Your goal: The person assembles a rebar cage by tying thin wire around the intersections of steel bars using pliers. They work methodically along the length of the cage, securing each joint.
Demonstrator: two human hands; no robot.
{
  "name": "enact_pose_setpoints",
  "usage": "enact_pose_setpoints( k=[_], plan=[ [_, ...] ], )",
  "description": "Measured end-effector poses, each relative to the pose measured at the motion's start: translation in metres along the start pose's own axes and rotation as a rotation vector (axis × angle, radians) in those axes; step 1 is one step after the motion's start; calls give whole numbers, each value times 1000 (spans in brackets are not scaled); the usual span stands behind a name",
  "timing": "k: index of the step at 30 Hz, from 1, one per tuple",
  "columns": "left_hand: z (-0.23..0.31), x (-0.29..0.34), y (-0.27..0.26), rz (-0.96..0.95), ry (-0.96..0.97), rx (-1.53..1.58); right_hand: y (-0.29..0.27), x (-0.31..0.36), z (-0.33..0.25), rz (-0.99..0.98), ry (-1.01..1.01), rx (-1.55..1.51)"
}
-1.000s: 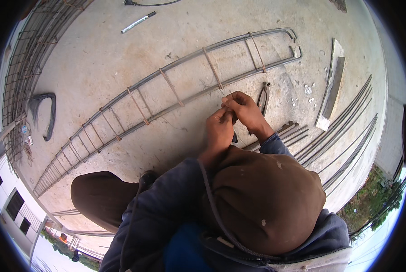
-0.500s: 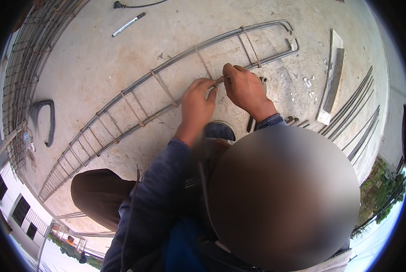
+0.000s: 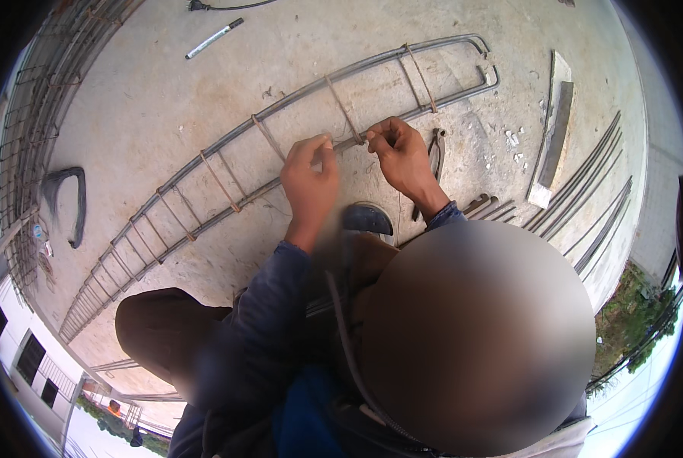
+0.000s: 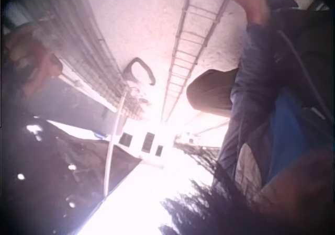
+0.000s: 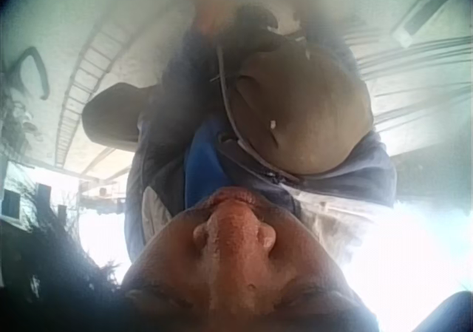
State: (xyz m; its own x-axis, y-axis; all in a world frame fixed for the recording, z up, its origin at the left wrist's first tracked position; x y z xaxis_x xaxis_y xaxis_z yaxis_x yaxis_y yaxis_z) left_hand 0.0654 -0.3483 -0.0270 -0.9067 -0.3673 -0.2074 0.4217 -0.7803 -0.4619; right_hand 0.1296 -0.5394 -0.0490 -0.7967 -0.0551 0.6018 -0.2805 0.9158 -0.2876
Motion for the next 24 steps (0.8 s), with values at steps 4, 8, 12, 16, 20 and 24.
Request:
enact_pose_setpoints(
  k=[4,8,12,16,20,24],
  plan=[
    [18,15,11,-35,-10,110,-4,10,6,258,-257,631],
    [12,47,29,-110,-264,151,22,38,29,116,-142,644],
    [-14,70,65,-298,-617,378,28,43,74,-204,161,-203],
    [-4,75,101,-113,-1128,1100,-16,62,86,-156,239,-260],
    [-14,82,103,-18,-1186,1253,-83,70,65,330,16,892],
    [-17,83,101,-62,-1192,1207,-87,59,119,273,65,810]
  ],
)
Point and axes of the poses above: each hand's wrist, its own x-axis away from the middle knuckle, its own y-axis out of the palm, z = x × y, the point moved 7 cm from there along -x, towards the middle knuckle, and after that the axes turned 11 degrees about y, right-handed, at the moved point
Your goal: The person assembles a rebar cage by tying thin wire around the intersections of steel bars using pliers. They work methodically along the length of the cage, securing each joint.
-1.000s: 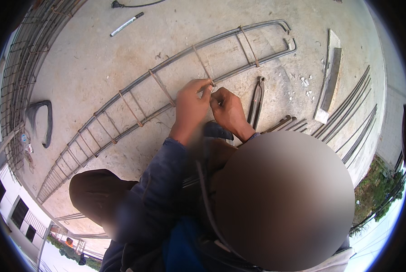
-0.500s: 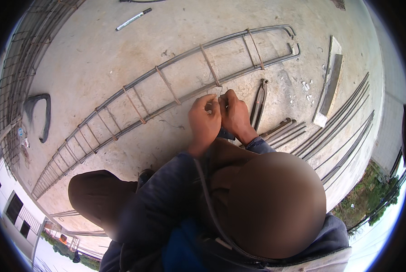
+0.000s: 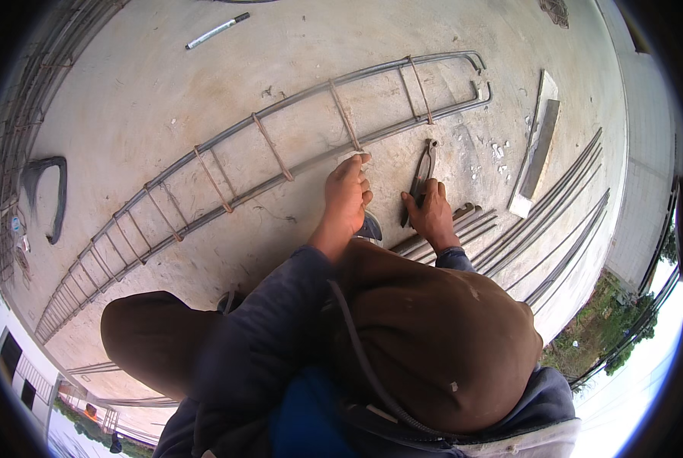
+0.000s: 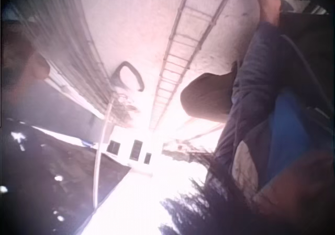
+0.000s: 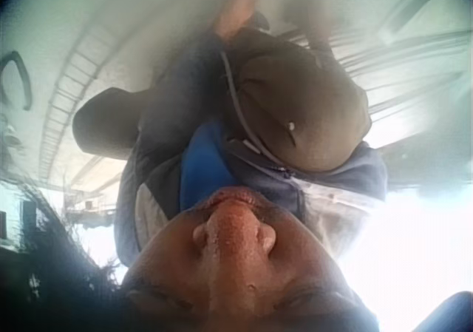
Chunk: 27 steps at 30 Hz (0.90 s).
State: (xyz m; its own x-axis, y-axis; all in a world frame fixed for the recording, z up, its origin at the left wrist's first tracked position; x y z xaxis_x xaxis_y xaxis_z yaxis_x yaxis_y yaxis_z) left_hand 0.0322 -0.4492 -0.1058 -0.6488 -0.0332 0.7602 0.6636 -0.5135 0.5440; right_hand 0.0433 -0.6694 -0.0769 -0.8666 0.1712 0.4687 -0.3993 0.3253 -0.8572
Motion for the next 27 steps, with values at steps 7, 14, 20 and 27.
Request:
enact_pose_setpoints(
  k=[7,14,20,27],
  plan=[
    [0,2,-7,-11,54,-49,14,16,-5,-232,660,-1270],
    [-22,7,3,-66,87,119,-87,35,-110,53,-333,212],
    [-32,9,13,-14,38,229,-97,37,-160,87,-427,733],
    [-39,6,13,-70,11,241,-86,45,-159,121,-398,922]
  ],
)
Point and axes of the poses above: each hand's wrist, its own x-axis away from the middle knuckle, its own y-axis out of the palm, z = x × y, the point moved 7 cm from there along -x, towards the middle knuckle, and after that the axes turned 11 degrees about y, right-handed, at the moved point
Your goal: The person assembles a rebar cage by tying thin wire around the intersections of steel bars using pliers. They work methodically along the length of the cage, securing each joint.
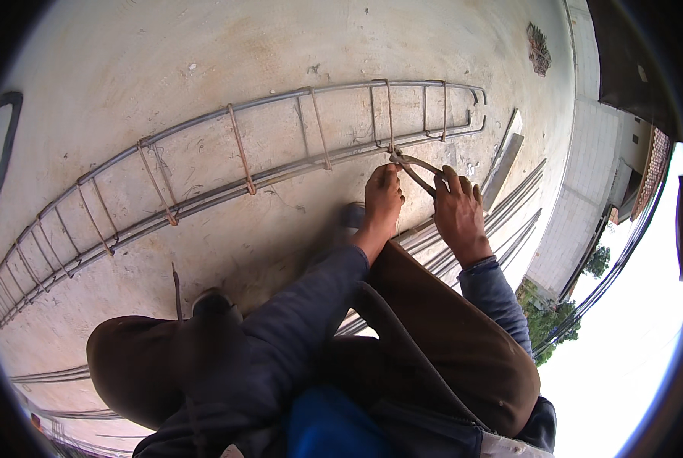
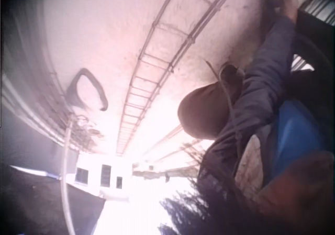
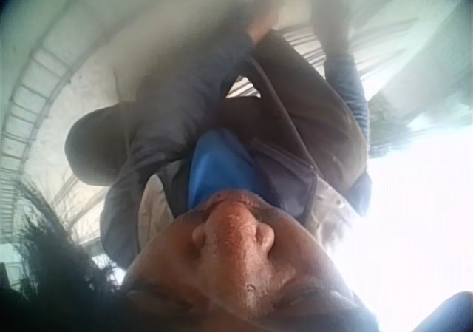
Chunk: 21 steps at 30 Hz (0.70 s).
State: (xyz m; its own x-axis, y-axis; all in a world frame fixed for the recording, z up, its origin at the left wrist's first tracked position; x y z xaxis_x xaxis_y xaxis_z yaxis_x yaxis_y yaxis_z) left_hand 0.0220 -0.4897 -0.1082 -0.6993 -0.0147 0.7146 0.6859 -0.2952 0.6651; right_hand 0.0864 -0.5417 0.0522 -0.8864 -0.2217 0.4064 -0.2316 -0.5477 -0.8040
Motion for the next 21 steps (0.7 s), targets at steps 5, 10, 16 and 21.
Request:
enact_pose_setpoints(
  k=[5,10,16,21],
  plan=[
    [4,-2,-3,-7,64,-48,-2,0,-13,-118,9,-61],
    [-7,10,-8,26,14,-3,21,5,-6,-141,-38,-489],
    [-4,-1,-6,-271,-200,178,95,28,-30,-527,372,-1006],
    [0,-20,-13,-510,-384,-22,120,33,-52,-534,434,-1201]
  ],
)
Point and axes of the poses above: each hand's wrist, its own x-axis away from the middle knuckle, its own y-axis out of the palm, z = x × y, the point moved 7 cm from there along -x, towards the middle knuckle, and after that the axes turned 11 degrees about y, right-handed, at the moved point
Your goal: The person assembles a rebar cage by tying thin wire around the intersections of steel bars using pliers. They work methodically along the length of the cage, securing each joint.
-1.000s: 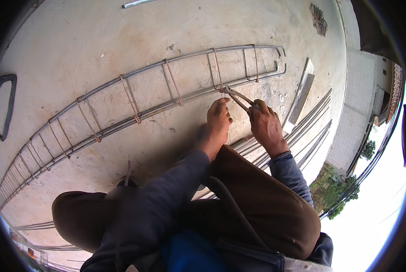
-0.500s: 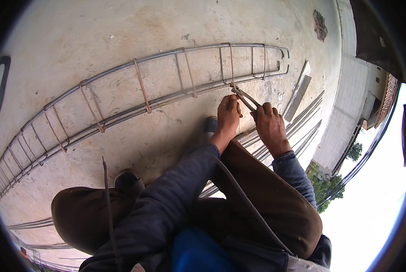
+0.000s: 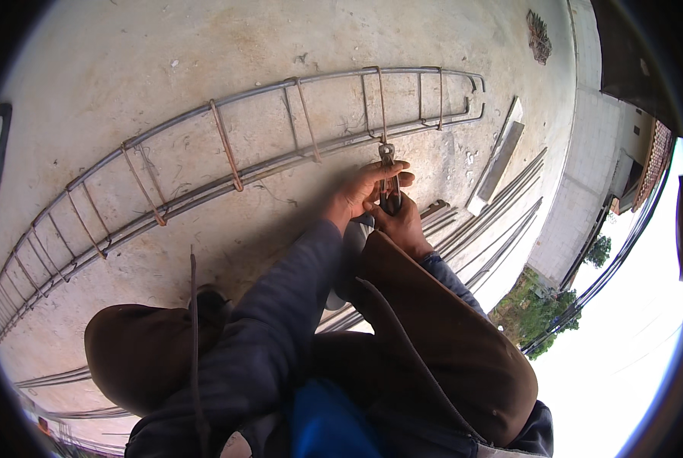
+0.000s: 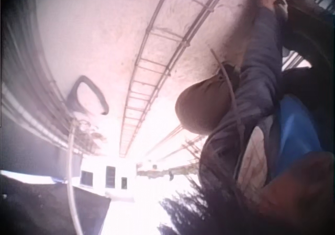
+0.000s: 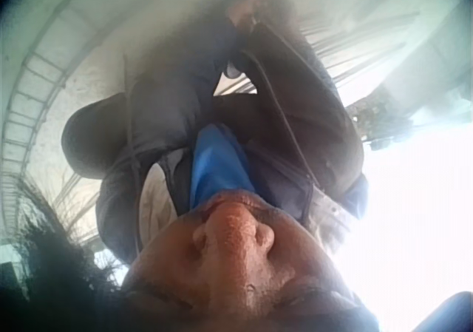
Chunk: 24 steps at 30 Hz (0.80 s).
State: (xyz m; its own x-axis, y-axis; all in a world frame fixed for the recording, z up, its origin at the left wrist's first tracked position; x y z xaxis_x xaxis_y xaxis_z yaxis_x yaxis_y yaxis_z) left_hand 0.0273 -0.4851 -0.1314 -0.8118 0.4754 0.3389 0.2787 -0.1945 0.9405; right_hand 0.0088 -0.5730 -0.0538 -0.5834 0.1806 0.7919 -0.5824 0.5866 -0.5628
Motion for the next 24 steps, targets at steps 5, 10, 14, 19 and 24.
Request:
enact_pose_setpoints(
  k=[5,10,14,19,24],
  plan=[
    [7,-10,37,-54,54,188,-23,25,-11,-422,232,-384],
    [-8,-23,39,519,215,99,-54,43,-34,44,-93,358],
    [-1,-14,58,740,121,57,-55,82,-77,359,-339,653],
    [13,-18,79,439,130,380,-95,73,-171,106,-264,892],
    [26,-19,94,278,246,643,-88,49,-263,-183,233,1309]
  ],
)
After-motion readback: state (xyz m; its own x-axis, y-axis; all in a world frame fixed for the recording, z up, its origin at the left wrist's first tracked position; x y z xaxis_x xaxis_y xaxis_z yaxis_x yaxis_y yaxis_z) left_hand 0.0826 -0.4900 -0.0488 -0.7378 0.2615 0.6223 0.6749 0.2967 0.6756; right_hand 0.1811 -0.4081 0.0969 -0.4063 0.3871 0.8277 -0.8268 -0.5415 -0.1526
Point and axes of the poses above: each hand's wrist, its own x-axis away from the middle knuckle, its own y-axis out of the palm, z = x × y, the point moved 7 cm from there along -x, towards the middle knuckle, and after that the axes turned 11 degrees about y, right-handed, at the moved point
